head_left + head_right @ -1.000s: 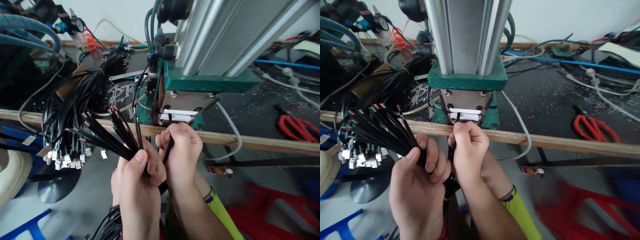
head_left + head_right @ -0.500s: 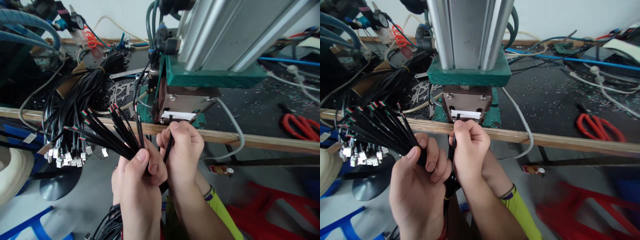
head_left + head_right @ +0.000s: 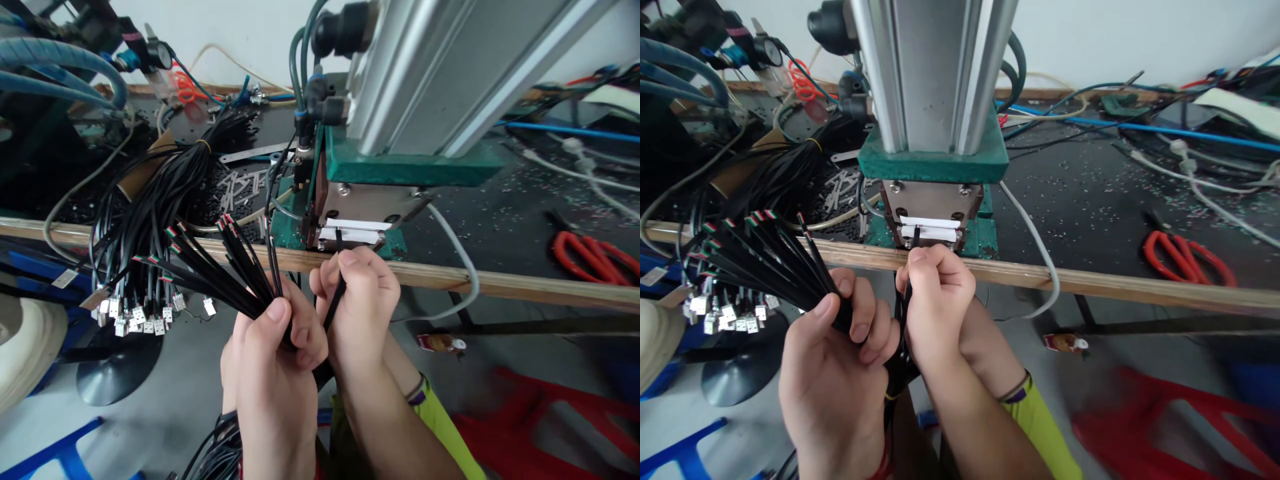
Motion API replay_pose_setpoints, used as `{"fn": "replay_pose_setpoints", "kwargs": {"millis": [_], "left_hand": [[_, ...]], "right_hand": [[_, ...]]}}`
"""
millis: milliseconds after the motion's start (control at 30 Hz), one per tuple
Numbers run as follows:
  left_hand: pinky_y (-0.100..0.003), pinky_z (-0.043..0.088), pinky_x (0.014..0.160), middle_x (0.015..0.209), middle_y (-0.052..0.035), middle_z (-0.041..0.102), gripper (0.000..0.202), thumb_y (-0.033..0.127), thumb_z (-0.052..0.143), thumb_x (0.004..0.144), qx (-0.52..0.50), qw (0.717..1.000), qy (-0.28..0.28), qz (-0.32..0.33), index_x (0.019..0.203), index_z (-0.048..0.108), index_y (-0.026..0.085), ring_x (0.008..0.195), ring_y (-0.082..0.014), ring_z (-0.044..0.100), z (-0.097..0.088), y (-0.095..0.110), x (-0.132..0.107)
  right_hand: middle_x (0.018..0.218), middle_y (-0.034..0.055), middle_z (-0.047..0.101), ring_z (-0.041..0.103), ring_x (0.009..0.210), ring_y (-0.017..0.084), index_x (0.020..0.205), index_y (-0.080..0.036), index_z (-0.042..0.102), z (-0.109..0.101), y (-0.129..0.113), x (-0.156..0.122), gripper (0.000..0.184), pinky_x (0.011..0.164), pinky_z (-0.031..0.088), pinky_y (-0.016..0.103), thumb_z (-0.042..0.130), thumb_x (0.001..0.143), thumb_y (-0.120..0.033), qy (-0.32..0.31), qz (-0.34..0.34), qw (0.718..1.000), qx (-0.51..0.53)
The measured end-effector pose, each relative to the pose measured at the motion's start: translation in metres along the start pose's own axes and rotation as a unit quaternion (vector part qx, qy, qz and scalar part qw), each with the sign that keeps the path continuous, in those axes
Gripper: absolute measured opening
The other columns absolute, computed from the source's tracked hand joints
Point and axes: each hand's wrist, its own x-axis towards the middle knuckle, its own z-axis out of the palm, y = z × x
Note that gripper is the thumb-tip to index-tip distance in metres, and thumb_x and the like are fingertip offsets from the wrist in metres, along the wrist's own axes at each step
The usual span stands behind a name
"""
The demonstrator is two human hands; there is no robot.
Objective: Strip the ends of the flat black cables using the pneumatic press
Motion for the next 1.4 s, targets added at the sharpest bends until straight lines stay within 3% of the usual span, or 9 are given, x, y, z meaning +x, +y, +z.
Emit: {"fn": "replay_pose_setpoints", "kwargs": {"millis": [233, 433, 600, 767, 867, 967, 1067, 1200, 1400], "left_hand": [[-0.017, 0.04, 0.05, 0.069, 0.0048, 0.053, 0.014, 0.031, 0.082, 0.102, -0.012, 1.0, -0.002, -0.006, 0.094, 0.079, 0.021, 0.054, -0.0081, 0.039, -0.002, 0.0, -0.001], [-0.018, 0.038, 0.05, 0.069, 0.0043, 0.051, 0.03, 0.032, 0.081, 0.103, -0.007, 1.0, -0.01, -0.012, 0.079, 0.069, 0.02, 0.054, -0.0075, 0.04, -0.002, -0.002, 0.002], [-0.018, 0.039, 0.05, 0.069, 0.0042, 0.051, 0.033, 0.032, 0.08, 0.104, 0.003, 1.0, -0.011, -0.012, 0.077, 0.066, 0.02, 0.054, -0.0074, 0.042, -0.003, -0.004, 0.001], [-0.017, 0.039, 0.048, 0.069, 0.0059, 0.053, 0.017, 0.029, 0.084, 0.1, -0.006, 1.0, 0.006, -0.011, 0.089, 0.074, 0.022, 0.052, -0.007, 0.041, -0.007, -0.001, 0.004], [-0.015, 0.04, 0.047, 0.067, 0.0069, 0.053, 0.014, 0.029, 0.092, 0.094, 0.004, 0.999, 0.038, 0.018, 0.095, 0.08, 0.022, 0.051, -0.0062, 0.041, -0.006, 0.001, 0.005], [-0.012, 0.038, 0.045, 0.064, 0.0093, 0.05, 0.025, 0.031, 0.104, 0.086, 0.034, 0.995, 0.081, 0.044, 0.102, 0.087, 0.023, 0.048, -0.0039, 0.038, -0.005, 0.002, 0.002], [-0.01, 0.045, 0.05, 0.066, 0.0076, 0.058, 0.034, 0.037, 0.109, 0.082, 0.05, 0.994, 0.097, 0.025, 0.109, 0.093, 0.026, 0.052, -0.0033, 0.049, -0.003, 0.001, -0.003], [-0.013, 0.06, 0.066, 0.081, 0.0001, 0.077, 0.034, 0.039, 0.113, 0.076, 0.07, 0.992, 0.104, 0.011, 0.103, 0.096, 0.027, 0.071, -0.0094, 0.072, -0.003, 0.0, -0.007], [-0.016, 0.066, 0.074, 0.089, -0.0022, 0.086, 0.028, 0.04, 0.113, 0.077, 0.062, 0.993, 0.104, 0.004, 0.096, 0.097, 0.028, 0.081, -0.0138, 0.082, -0.001, -0.003, -0.008]], "right_hand": [[0.049, -0.0076, 0.053, 0.043, 0.04, 0.007, 0.052, -0.023, 0.056, 0.001, -0.002, -0.001, 0.039, 0.042, 0.041, 0.022, 0.077, 0.085, -0.023, 0.021, 0.009, 1.0, -0.011], [0.047, -0.0089, 0.052, 0.043, 0.037, 0.008, 0.054, -0.024, 0.057, -0.002, -0.002, 0.001, 0.039, 0.043, 0.042, 0.024, 0.078, 0.088, -0.024, 0.01, 0.016, 0.999, -0.034], [0.048, -0.0084, 0.054, 0.042, 0.038, 0.008, 0.055, -0.025, 0.057, -0.005, 0.005, 0.0, 0.042, 0.044, 0.044, 0.025, 0.078, 0.091, -0.023, 0.003, -0.022, 0.999, -0.049], [0.053, -0.0058, 0.059, 0.051, 0.044, 0.011, 0.063, -0.024, 0.066, -0.011, 0.013, -0.006, 0.037, 0.045, 0.042, 0.022, 0.081, 0.097, -0.025, 0.004, -0.088, 0.991, -0.102], [0.059, -0.0041, 0.065, 0.056, 0.05, 0.012, 0.069, -0.023, 0.069, -0.019, 0.013, -0.009, 0.033, 0.049, 0.046, 0.023, 0.078, 0.101, -0.02, -0.056, -0.161, 0.979, -0.115], [0.06, -0.0043, 0.064, 0.056, 0.05, 0.012, 0.071, -0.023, 0.066, -0.026, 0.008, -0.011, 0.033, 0.05, 0.047, 0.025, 0.079, 0.1, -0.019, -0.184, -0.216, 0.953, -0.111], [0.058, -0.0052, 0.062, 0.053, 0.045, 0.011, 0.07, -0.024, 0.06, -0.027, -0.002, -0.011, 0.035, 0.046, 0.044, 0.024, 0.081, 0.097, -0.02, -0.267, -0.241, 0.928, -0.094], [0.054, -0.0069, 0.059, 0.051, 0.043, 0.009, 0.07, -0.023, 0.055, -0.023, -0.01, -0.009, 0.037, 0.042, 0.036, 0.021, 0.084, 0.094, -0.017, -0.297, -0.244, 0.92, -0.081], [0.054, -0.0073, 0.059, 0.047, 0.041, 0.008, 0.07, -0.023, 0.057, -0.021, -0.012, -0.008, 0.037, 0.041, 0.033, 0.021, 0.084, 0.094, -0.016, -0.301, -0.254, 0.915, -0.088]]}}
